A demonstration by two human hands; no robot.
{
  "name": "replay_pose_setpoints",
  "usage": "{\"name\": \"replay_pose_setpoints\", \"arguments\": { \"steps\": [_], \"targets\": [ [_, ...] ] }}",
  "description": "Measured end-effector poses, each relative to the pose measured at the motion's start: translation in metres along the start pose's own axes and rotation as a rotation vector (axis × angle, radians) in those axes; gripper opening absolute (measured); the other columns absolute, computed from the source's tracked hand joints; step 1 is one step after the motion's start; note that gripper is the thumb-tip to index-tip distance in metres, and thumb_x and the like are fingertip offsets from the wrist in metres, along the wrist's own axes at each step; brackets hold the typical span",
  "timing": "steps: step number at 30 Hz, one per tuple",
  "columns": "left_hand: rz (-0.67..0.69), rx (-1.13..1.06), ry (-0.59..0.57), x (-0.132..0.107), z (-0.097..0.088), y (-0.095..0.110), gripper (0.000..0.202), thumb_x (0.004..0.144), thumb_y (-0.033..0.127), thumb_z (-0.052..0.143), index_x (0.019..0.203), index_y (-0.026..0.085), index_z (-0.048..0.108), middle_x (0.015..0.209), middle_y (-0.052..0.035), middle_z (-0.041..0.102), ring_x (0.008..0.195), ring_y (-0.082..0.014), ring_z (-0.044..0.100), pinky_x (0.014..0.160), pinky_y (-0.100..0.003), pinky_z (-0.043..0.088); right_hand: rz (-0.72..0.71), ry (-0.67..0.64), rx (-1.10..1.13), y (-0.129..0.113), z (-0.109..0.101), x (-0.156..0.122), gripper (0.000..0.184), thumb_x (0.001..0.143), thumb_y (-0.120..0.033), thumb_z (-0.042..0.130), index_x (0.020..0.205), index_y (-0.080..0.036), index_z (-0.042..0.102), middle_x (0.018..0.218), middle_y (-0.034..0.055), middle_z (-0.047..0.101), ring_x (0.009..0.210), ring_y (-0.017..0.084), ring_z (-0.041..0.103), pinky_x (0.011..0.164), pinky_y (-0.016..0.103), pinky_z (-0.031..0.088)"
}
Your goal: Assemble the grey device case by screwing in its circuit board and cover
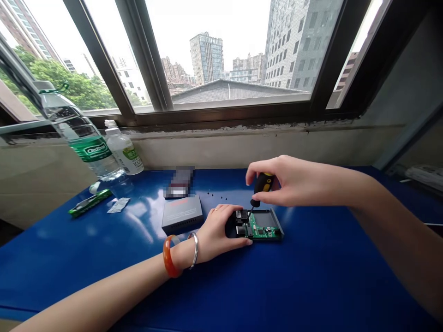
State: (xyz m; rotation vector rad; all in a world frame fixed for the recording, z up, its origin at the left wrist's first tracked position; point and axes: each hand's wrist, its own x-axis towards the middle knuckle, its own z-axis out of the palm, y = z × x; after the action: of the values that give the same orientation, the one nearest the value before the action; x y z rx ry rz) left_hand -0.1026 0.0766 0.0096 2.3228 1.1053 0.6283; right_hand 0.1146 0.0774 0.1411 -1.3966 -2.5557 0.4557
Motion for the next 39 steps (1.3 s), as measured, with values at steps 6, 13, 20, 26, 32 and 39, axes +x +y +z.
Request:
{"name": "replay_pose_setpoints", "arguments": {
  "steps": [6, 13, 20, 26, 32, 39],
  "targets": [
    [-0.004, 0.003, 0.004, 0.000, -0.001, 0.003, 0.064, 0.067, 0.044, 0.078, 0.120, 0.021, 0.052, 0.117, -0.0085, 0.061, 0.112, -0.0291, 0.054, 0.098, -0.045, 0.044, 0.285, -0.188, 0.013, 0.007, -0.008, -0.003, 0.042, 0.073, -0.063, 0.058, 0.075, -0.022, 0.070, 0.049, 0.0006, 0.056, 0.044, 0.015, 0.054, 0.038, 0.024, 0.036],
    [-0.010, -0.006, 0.001, 0.000, -0.002, 0.003, 0.064, 0.067, 0.043, 0.078, 0.121, 0.020, 0.051, 0.118, -0.0092, 0.060, 0.113, -0.0291, 0.053, 0.098, -0.045, 0.044, 0.140, -0.217, 0.108, 0.035, 0.003, -0.024, 0.036, 0.076, -0.057, 0.059, 0.089, -0.026, 0.071, 0.072, -0.0008, 0.062, 0.054, 0.010, 0.048, 0.045, 0.021, 0.033],
    [-0.049, -0.010, -0.006, -0.002, -0.003, 0.005, 0.067, 0.067, 0.044, 0.077, 0.124, 0.021, 0.050, 0.121, -0.0098, 0.059, 0.115, -0.0304, 0.052, 0.098, -0.046, 0.044, 0.277, -0.371, 0.473, 0.088, 0.029, -0.053, 0.039, 0.074, -0.055, 0.066, 0.094, -0.021, 0.064, 0.082, 0.0016, 0.059, 0.064, 0.011, 0.053, 0.053, 0.022, 0.039],
    [-0.058, -0.015, 0.013, -0.002, -0.001, 0.003, 0.071, 0.066, 0.044, 0.078, 0.126, 0.022, 0.049, 0.122, -0.0104, 0.058, 0.115, -0.0307, 0.052, 0.099, -0.046, 0.044, 0.280, -0.050, 0.748, 0.105, 0.062, -0.043, 0.040, 0.085, -0.056, 0.049, 0.101, -0.021, 0.044, 0.072, -0.0030, 0.042, 0.059, 0.009, 0.043, 0.056, 0.024, 0.043],
    [-0.048, -0.037, 0.013, -0.003, -0.001, 0.004, 0.072, 0.066, 0.044, 0.078, 0.127, 0.021, 0.048, 0.123, -0.0111, 0.058, 0.116, -0.0304, 0.052, 0.099, -0.048, 0.044, 0.297, 0.117, 0.777, 0.086, 0.099, -0.032, 0.049, 0.064, -0.043, 0.077, 0.089, -0.021, 0.042, 0.078, -0.0026, 0.046, 0.068, 0.010, 0.046, 0.066, 0.025, 0.044],
    [-0.023, -0.067, 0.034, -0.002, 0.000, 0.002, 0.075, 0.062, 0.042, 0.082, 0.127, 0.022, 0.048, 0.122, -0.0106, 0.059, 0.115, -0.0300, 0.054, 0.099, -0.047, 0.045, 0.292, 0.073, 0.721, 0.060, 0.109, -0.036, 0.088, 0.060, -0.047, 0.079, 0.133, -0.022, 0.037, 0.099, 0.0048, 0.058, 0.091, 0.020, 0.058, 0.080, 0.032, 0.048]
  ]
}}
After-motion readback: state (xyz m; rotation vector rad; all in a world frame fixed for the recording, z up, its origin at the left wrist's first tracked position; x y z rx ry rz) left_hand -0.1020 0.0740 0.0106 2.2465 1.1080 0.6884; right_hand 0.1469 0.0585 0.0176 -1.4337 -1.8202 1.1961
